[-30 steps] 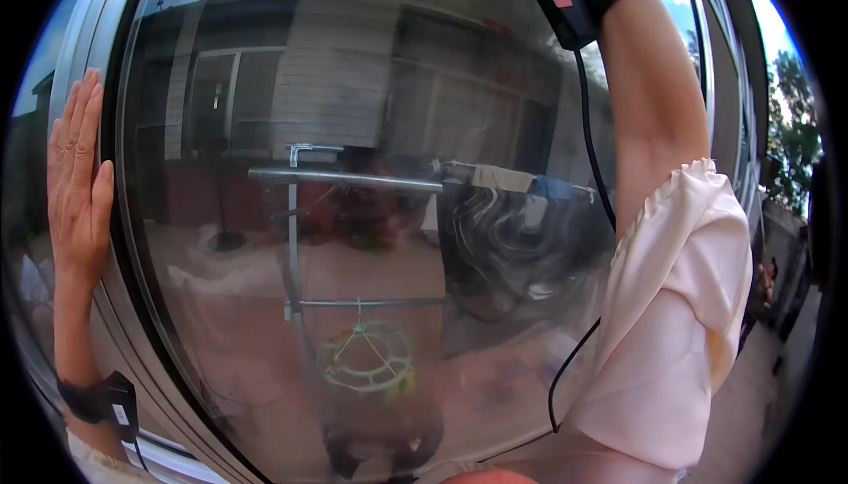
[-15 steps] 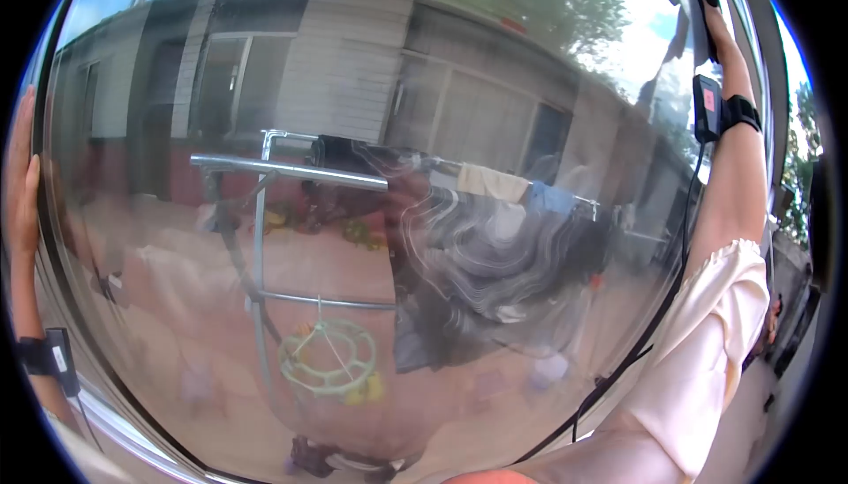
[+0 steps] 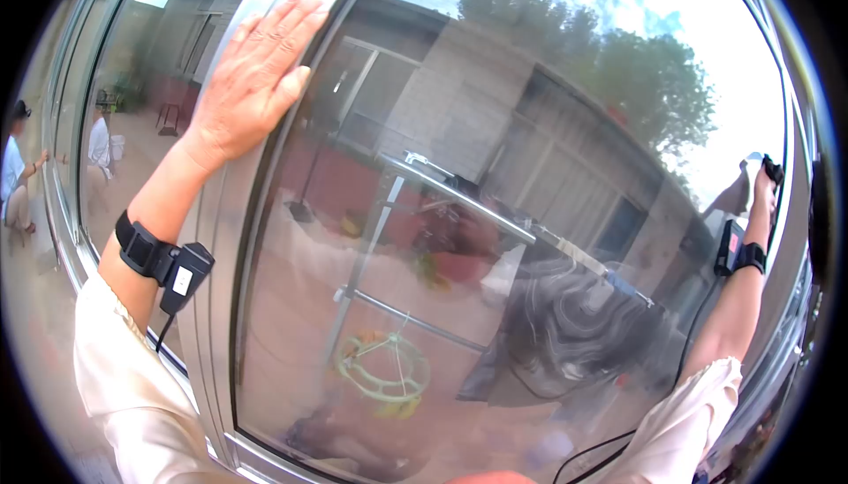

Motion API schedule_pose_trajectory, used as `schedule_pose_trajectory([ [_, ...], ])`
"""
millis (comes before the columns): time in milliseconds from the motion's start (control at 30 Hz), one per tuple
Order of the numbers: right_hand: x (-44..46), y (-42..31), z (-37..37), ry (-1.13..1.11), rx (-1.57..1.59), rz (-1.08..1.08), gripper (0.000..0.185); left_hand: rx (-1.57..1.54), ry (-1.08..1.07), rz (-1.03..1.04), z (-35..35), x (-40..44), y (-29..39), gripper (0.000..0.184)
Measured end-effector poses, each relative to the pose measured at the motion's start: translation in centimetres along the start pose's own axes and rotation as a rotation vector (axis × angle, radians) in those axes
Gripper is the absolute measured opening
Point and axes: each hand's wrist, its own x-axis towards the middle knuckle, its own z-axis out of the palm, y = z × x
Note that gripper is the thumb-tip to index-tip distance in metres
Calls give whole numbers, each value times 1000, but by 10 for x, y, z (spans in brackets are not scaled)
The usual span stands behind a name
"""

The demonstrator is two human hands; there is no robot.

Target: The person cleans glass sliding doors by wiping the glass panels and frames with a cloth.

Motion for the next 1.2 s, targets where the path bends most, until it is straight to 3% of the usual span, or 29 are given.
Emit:
schedule_pose_trajectory([
  [100,-99,-95,-27,-83,88,-51,87,-55,25,-22,2,1,-1,52],
  [267,-341,-268,-133,2,300,-535,68,-167,-12,-49,6,-2,6,56],
  [333,-399,-322,-155,-18,371,-685,65,-185,-7,-47,7,-3,4,56],
  [433,-454,-392,-159,123,427,-982,62,-234,13,-55,10,-4,4,57],
  [500,-495,-401,-178,96,450,-1009,59,-256,7,-61,11,-6,9,58],
  [567,-529,-397,-205,46,492,-1055,52,-295,-4,-46,11,-5,10,59],
  [633,-540,-373,-215,-47,487,-1119,58,-247,-33,-54,9,-2,11,58],
  [667,-543,-359,-225,-207,363,-1208,57,-275,-36,-40,9,-1,13,58],
  [733,-568,-312,-229,-210,398,-1307,58,-273,-31,-45,12,-3,16,58],
  [767,-591,-280,-228,-43,555,-1316,58,-295,-36,-39,14,-5,15,58],
  [833,-626,-235,-233,124,619,-1429,52,-683,209,-85,15,-7,3,61],
  [867,-644,-212,-246,21,604,-1469,53,-800,284,-58,18,-5,-5,61],
  [967,-689,-136,-279,-347,551,-1580,60,-740,221,-61,18,-7,-5,62],
  [1100,-712,-61,-278,-642,531,-1801,66,-597,162,-43,19,-10,4,66],
  [1200,-663,-106,-271,-414,512,-1705,63,-445,81,-10,10,-9,8,64],
])
